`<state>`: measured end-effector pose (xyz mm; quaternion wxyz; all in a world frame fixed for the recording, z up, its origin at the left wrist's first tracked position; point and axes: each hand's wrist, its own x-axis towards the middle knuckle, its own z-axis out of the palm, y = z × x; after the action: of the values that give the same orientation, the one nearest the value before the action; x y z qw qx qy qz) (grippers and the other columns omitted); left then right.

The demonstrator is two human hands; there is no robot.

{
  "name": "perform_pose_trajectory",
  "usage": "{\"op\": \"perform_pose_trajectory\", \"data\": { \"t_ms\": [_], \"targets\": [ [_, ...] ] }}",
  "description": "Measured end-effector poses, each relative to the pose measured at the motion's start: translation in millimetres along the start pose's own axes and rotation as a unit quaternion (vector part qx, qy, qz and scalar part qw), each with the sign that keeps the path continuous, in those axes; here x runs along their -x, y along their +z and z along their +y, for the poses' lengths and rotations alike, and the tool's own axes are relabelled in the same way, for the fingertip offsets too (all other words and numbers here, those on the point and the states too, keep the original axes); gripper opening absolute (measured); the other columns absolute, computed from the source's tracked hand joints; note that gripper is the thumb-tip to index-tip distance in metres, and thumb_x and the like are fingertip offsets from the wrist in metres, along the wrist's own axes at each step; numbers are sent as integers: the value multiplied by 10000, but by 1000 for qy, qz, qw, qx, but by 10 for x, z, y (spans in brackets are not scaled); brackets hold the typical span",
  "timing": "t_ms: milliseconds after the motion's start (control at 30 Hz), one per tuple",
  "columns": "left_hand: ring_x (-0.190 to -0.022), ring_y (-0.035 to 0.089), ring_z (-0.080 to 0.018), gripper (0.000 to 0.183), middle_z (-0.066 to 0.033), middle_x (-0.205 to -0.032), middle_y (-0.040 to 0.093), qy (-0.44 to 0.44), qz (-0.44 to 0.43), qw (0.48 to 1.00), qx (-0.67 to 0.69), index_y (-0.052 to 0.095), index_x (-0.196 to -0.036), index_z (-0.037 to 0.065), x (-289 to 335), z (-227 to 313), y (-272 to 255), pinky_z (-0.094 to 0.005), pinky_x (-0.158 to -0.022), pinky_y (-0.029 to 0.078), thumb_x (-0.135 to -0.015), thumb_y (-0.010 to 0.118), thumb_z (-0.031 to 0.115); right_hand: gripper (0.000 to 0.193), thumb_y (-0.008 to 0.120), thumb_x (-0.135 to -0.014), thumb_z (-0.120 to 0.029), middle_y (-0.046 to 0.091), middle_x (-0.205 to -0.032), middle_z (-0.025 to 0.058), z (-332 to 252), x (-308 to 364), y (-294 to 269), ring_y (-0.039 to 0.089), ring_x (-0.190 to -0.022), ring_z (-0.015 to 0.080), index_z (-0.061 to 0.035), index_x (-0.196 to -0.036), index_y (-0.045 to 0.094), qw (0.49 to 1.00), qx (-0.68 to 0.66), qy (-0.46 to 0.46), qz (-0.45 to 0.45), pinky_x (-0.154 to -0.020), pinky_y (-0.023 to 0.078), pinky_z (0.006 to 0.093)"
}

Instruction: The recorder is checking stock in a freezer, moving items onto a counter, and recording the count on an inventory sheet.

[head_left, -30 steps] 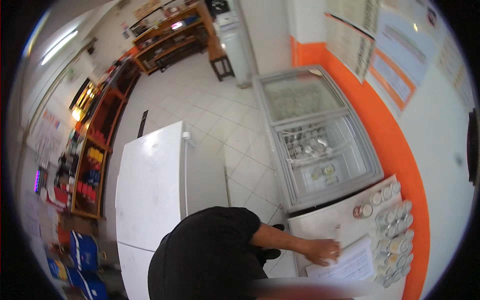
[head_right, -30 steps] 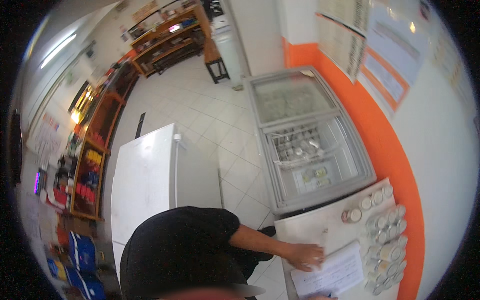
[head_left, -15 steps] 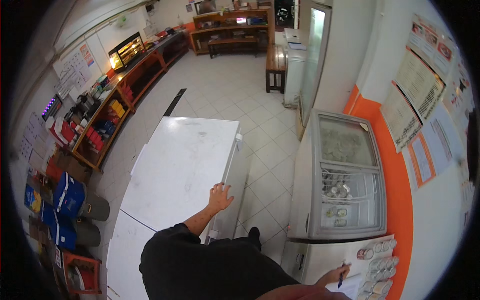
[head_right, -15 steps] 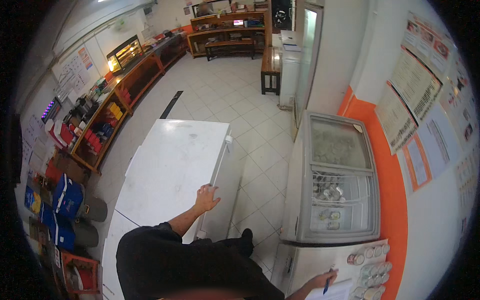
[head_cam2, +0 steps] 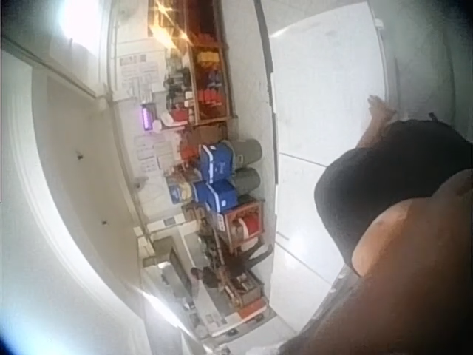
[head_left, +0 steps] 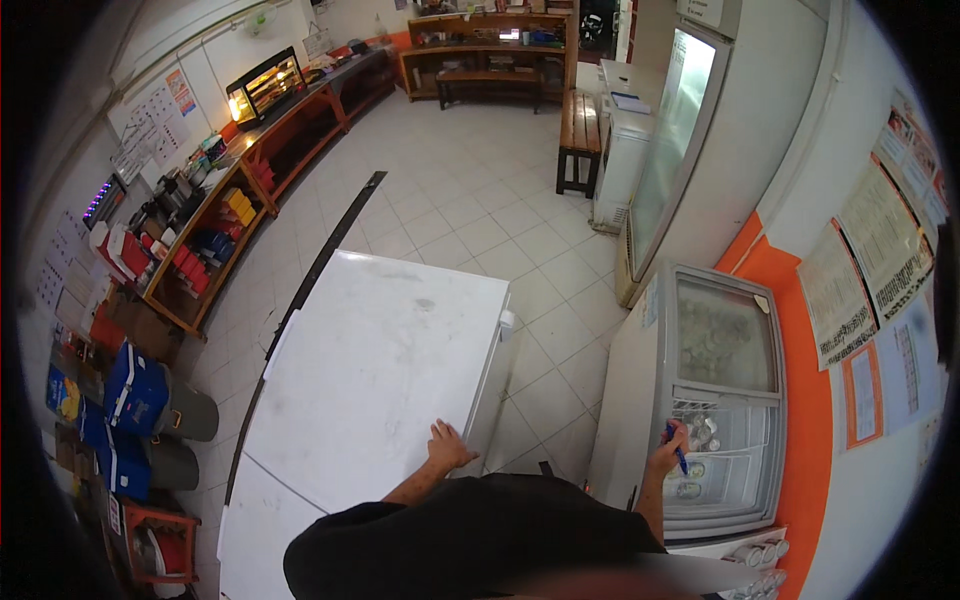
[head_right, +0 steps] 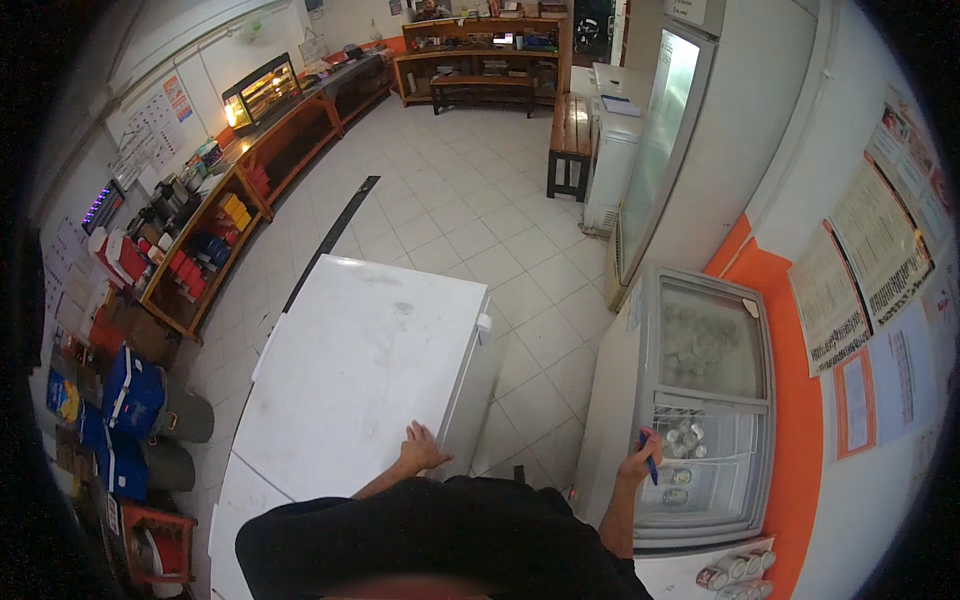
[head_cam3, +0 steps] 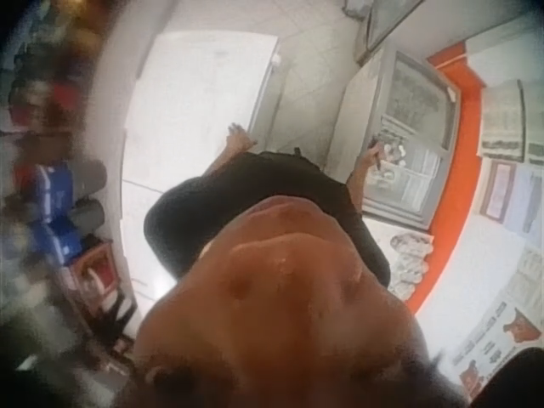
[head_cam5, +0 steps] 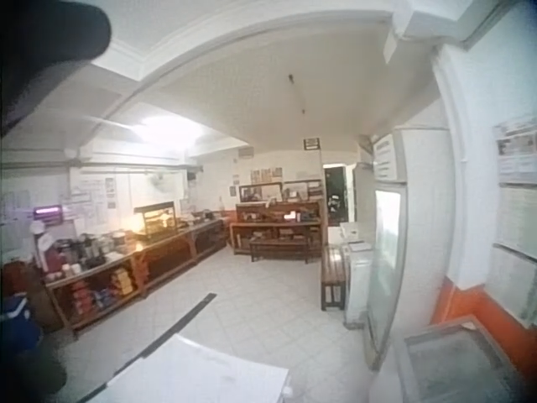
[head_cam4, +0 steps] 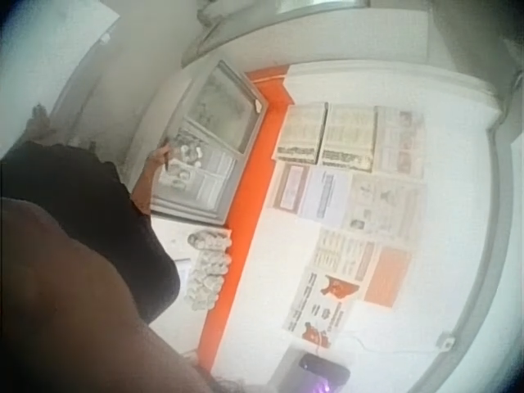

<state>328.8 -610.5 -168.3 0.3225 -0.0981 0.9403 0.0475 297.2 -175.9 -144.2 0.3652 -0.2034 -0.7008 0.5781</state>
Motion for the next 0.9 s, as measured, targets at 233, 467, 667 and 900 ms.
{"op": "perform_pose_trajectory", "data": {
  "t_ms": [233,467,667,900],
  "targets": [
    [-1270,465,-362,869,-220,-1358,491,15,-219,975,36,419,-1410,108,-583,304,-907,-504,-1020,384,-811,450,738,393,360,-830,-62,476,-973,22,334,-919,802,392,-774,84,-38,-1163,568,984,16,-155,-81,-640,361,239],
    [-1225,516,-325,781,-165,-1330,535,49,-10,986,157,426,-1403,142,-1565,901,-1594,-464,-988,429,-836,482,676,476,382,-866,-58,500,-965,42,-89,-2525,2367,445,-834,119,-45,-1340,428,979,-114,-32,-166,-721,385,249],
    [-1237,491,-363,750,-203,-1326,527,91,-19,958,272,391,-1418,134,-2082,1391,-1859,-444,-1024,401,-852,521,609,776,465,-861,-84,549,-718,56,-1337,-3854,4489,489,-579,138,-214,-1527,90,882,-76,-65,-461,-560,438,281],
    [-1250,464,-400,762,-247,-1339,492,50,-15,965,256,341,-1442,156,-2422,1178,-1863,-471,-1026,389,-851,530,599,797,474,-851,-272,641,-784,164,-4462,-3982,6706,615,-599,237,-257,-1521,42,723,112,-388,-561,-613,512,399]
  ]
}}
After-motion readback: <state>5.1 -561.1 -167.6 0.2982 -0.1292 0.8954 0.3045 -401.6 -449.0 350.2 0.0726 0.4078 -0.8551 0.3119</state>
